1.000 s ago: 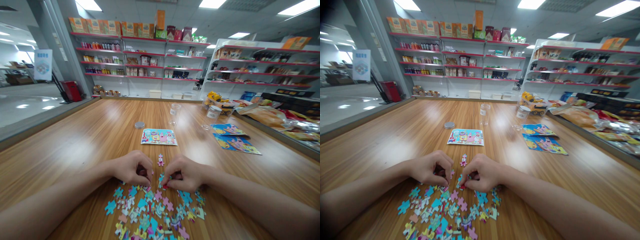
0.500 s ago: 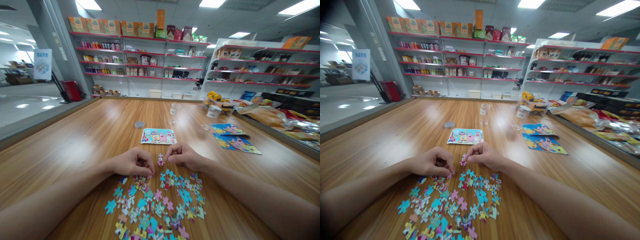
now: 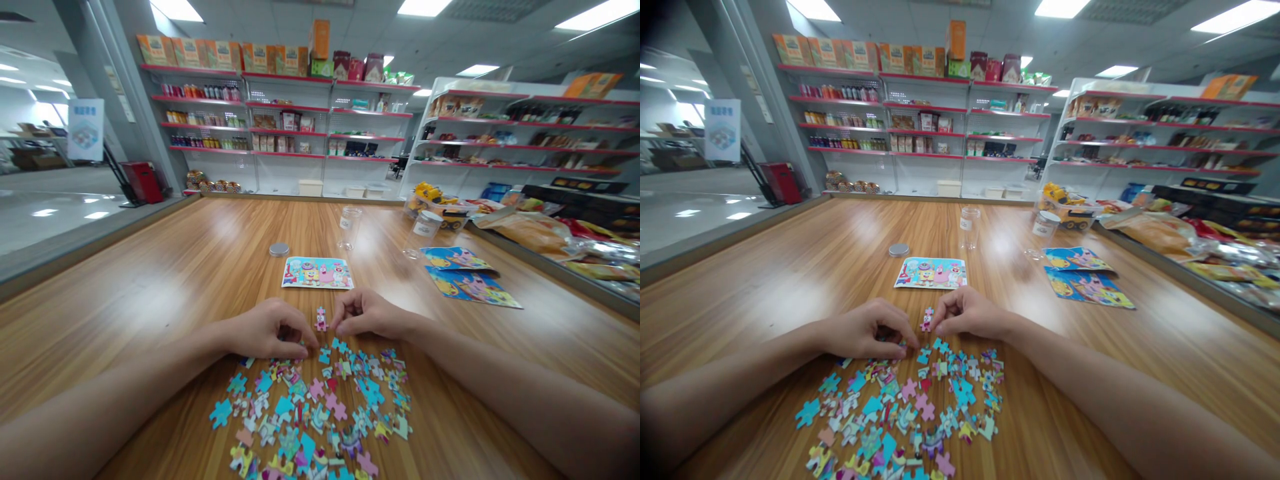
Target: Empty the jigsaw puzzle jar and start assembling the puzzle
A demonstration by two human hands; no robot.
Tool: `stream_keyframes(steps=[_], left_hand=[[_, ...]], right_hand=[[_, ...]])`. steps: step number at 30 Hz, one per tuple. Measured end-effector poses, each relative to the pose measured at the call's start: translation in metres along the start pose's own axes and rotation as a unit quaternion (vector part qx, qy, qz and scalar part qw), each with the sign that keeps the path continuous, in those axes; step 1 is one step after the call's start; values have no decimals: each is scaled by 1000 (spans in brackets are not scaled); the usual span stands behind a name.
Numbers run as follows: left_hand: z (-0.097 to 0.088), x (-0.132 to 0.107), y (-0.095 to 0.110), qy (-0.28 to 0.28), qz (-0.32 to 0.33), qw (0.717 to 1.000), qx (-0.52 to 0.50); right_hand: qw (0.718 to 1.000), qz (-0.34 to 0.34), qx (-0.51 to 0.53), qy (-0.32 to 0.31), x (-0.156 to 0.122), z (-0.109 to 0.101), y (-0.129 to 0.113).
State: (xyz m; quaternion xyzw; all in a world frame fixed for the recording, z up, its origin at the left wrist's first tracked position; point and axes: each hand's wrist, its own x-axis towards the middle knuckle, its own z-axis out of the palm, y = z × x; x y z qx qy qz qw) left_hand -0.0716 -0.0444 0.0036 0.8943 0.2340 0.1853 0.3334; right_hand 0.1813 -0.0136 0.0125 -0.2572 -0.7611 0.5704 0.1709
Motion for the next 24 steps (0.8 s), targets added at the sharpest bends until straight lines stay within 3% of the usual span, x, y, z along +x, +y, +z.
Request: stream_keyframes(steps=[4,10,14,19,24], left_hand=[[0,0,0,-3,8,1000,27],[0,0,2,-5,9,1000,26],[-1,0,2,-7,5,1000,27],[0,0,1,-6,11,1000,23],[0,0,2,-9,4,1000,22]], right_hand=[[990,-23,-136,-13,-3,6,2],[998,15,-31,-43,-3,-6,4],[988,25,-110,-102,-3,-15,4],[983,52,-109,-138,-6,-17,0],[971,41,-208,-110,-7,-7,-8]])
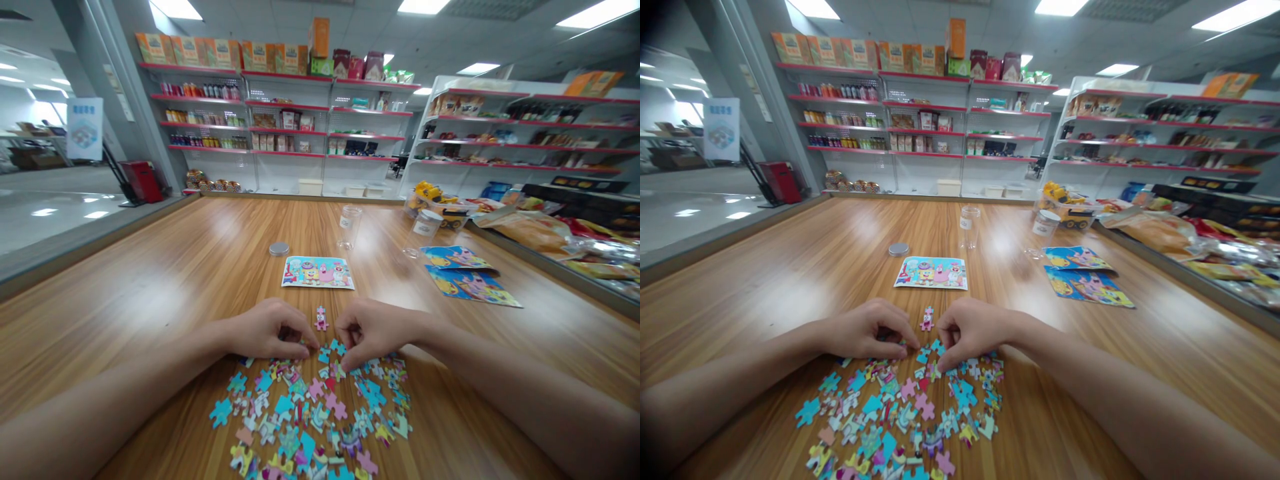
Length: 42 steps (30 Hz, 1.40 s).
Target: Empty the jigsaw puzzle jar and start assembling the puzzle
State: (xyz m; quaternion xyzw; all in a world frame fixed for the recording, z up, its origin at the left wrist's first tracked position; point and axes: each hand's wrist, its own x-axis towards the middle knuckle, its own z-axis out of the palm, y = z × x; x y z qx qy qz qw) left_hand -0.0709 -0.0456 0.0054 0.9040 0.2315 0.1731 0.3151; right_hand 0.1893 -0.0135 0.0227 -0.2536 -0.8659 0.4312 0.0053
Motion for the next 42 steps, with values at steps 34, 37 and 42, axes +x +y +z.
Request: stream_keyframes(steps=[34,37,42], left_hand=[[1,0,-2,-2,3,1000,3],[1,0,-1,-3,1,1000,3],[0,0,-2,1,-2,1000,4]], right_hand=[[978,113,41,-171,-10,-31,9],[980,144,4,-139,-11,-28,3],[976,164,8,-140,-10,-24,-6]])
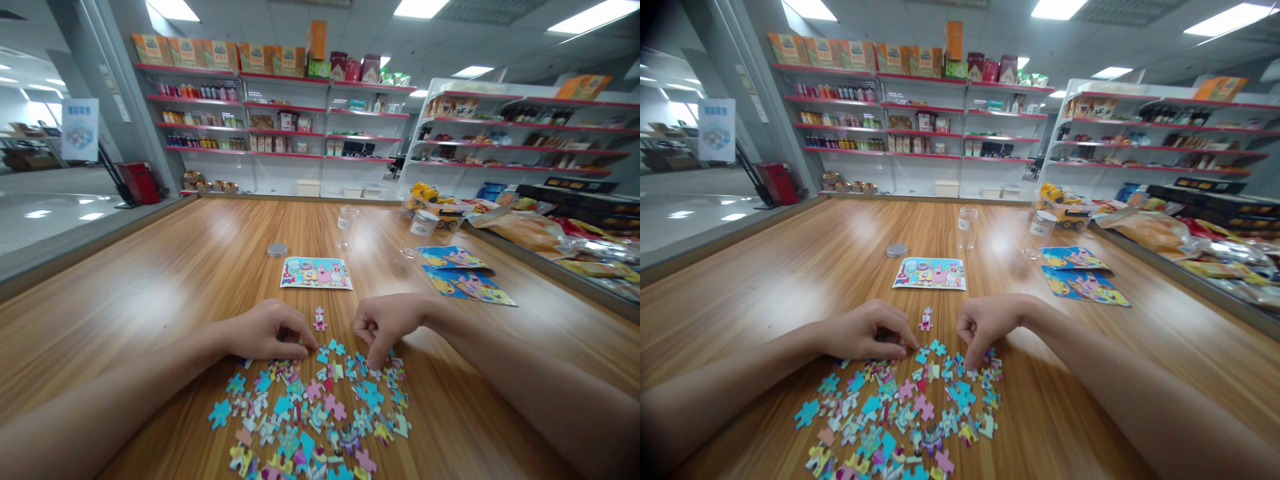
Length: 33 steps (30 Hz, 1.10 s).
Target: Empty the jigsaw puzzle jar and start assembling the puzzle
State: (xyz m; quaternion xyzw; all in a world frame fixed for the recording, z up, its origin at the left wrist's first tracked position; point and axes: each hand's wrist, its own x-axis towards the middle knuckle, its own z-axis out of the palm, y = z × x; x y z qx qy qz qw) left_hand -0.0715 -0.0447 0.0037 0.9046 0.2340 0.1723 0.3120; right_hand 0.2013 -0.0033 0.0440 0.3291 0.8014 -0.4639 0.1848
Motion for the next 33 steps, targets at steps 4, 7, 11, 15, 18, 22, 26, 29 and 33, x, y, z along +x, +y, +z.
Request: stream_keyframes(steps=[4,7,11,15,18,22,26,29,33], left_hand=[[0,0,-1,-3,4,1000,0],[0,0,-1,-4,3,1000,3],[0,0,-3,-5,3,1000,3],[-1,-1,-1,-2,23,1000,10],[2,0,15,56,91,992,67],[19,9,52,111,191,963,154],[39,16,66,17,226,964,140],[45,16,61,5,212,970,119],[42,13,56,9,208,972,107]], right_hand=[[999,36,-27,24,-2,3,-7],[999,29,-22,15,-2,4,-10],[999,26,-31,14,-2,4,-12],[996,53,-63,26,-3,8,-15],[996,53,-65,26,-3,8,-16],[996,47,-71,17,-2,8,-15],[996,50,-69,26,-3,8,-16],[996,54,-71,24,-3,9,-17],[995,53,-82,25,-3,9,-17]])
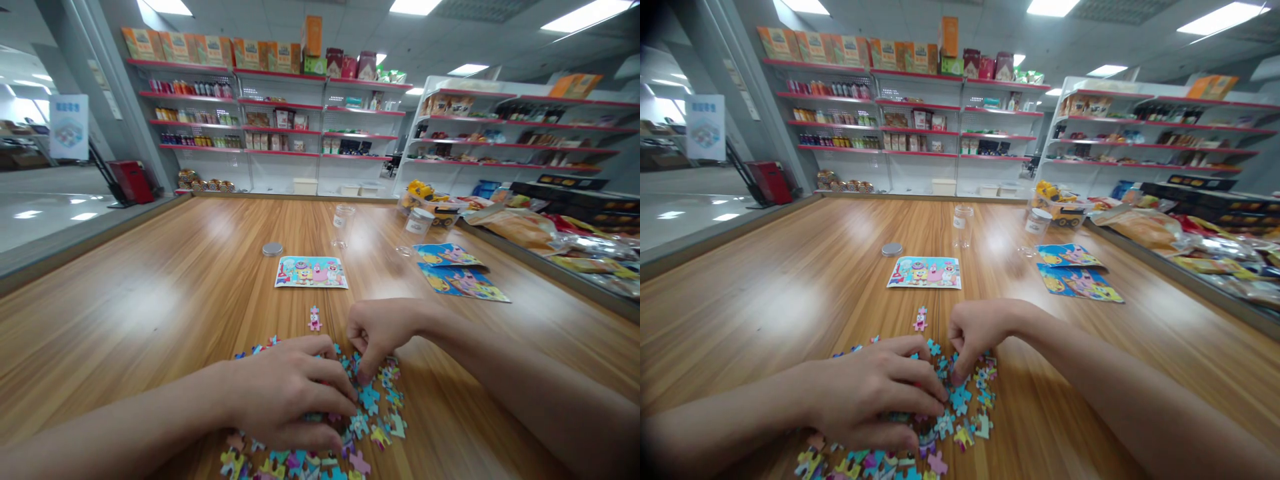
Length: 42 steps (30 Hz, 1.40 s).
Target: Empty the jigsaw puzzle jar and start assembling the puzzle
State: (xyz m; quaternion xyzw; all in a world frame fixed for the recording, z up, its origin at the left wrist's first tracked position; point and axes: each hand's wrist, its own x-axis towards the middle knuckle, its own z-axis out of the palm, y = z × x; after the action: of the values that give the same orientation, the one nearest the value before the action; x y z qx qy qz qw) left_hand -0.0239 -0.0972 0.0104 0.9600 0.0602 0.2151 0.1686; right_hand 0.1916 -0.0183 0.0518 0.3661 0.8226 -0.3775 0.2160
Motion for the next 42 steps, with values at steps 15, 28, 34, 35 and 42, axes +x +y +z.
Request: stream_keyframes(steps=[15,28,34,35,42], left_hand=[[-3,-2,-2,-35,-18,999,31],[3,6,7,-42,-30,996,77],[3,4,5,-61,-39,994,76],[3,4,5,-62,-39,994,77],[4,5,5,-81,-56,991,87]], right_hand=[[1000,-6,-14,-18,-1,-1,-1],[996,-10,-80,-33,-2,-2,-3],[988,-19,-148,-30,-8,1,-13],[986,-18,-162,-30,-10,2,-15],[975,-21,-222,-18,-14,6,-22]])
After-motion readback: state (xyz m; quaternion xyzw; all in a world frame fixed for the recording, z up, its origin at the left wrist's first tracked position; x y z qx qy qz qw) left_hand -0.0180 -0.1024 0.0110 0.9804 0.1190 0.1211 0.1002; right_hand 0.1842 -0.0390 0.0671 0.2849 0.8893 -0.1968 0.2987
